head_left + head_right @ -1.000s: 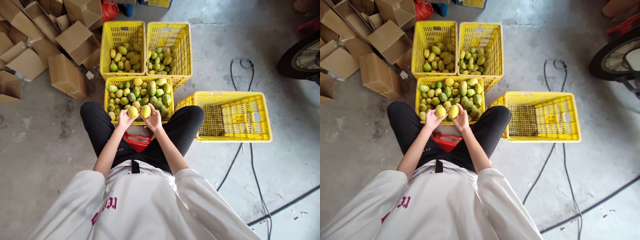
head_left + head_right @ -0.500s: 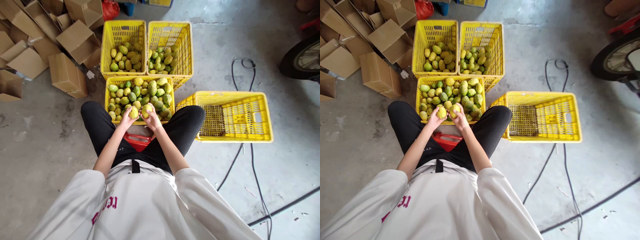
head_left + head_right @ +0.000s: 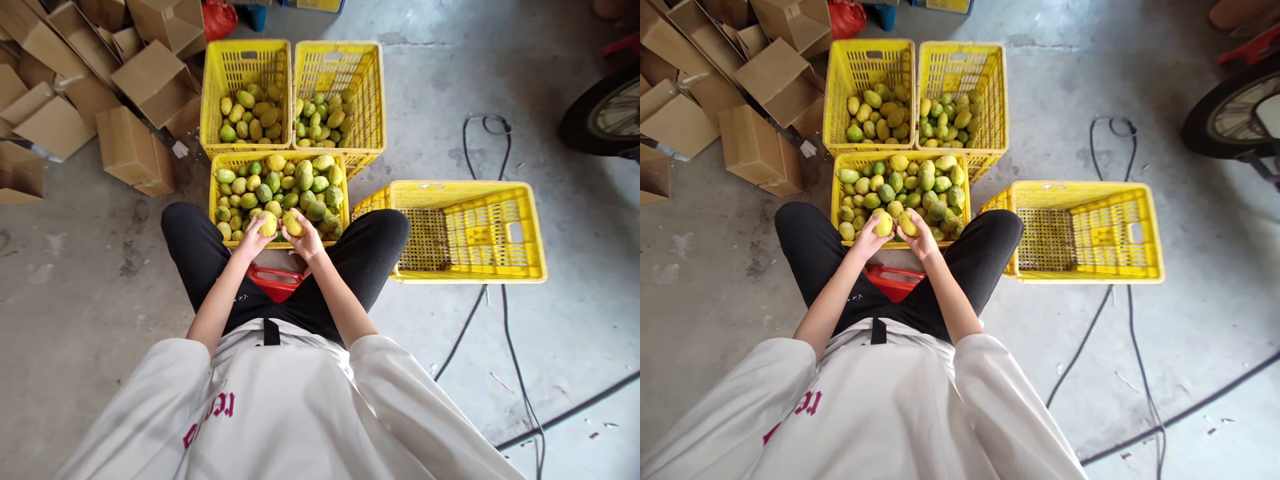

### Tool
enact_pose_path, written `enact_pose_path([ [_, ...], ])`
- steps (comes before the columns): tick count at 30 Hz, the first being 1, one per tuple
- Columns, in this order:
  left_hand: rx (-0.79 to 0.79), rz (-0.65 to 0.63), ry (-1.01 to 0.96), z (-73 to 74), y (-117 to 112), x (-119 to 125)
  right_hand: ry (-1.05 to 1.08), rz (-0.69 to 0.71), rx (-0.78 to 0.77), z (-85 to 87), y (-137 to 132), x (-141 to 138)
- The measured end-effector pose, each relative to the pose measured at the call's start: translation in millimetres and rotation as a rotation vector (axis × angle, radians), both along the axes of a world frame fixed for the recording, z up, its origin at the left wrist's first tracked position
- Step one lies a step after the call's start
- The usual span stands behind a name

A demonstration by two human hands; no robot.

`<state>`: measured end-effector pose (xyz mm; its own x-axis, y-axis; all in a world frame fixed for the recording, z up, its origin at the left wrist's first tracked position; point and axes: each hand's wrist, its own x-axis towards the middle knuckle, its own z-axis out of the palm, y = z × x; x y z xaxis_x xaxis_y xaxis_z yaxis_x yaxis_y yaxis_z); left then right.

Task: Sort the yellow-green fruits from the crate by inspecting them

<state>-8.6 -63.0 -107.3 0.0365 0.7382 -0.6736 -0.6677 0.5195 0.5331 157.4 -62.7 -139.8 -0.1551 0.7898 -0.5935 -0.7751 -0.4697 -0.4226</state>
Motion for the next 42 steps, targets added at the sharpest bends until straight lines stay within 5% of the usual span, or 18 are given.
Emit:
enact_pose_path([
  [10,0.045,0.133,-0.080,10.6,9,-13,0.148,-0.055,0.060,11.1,3,7],
  [16,0.029,0.074,-0.016,6.8,5,-8,0.041,-0.072,0.068,13.5,7,9],
  [26,-0.009,0.075,-0.019,0.7,7,-8,-0.026,0.090,0.021,7.4,1,4],
  [42,-0.022,0.006,0.021,5.1,3,-2,-0.027,-0.092,0.041,8.4,6,4],
])
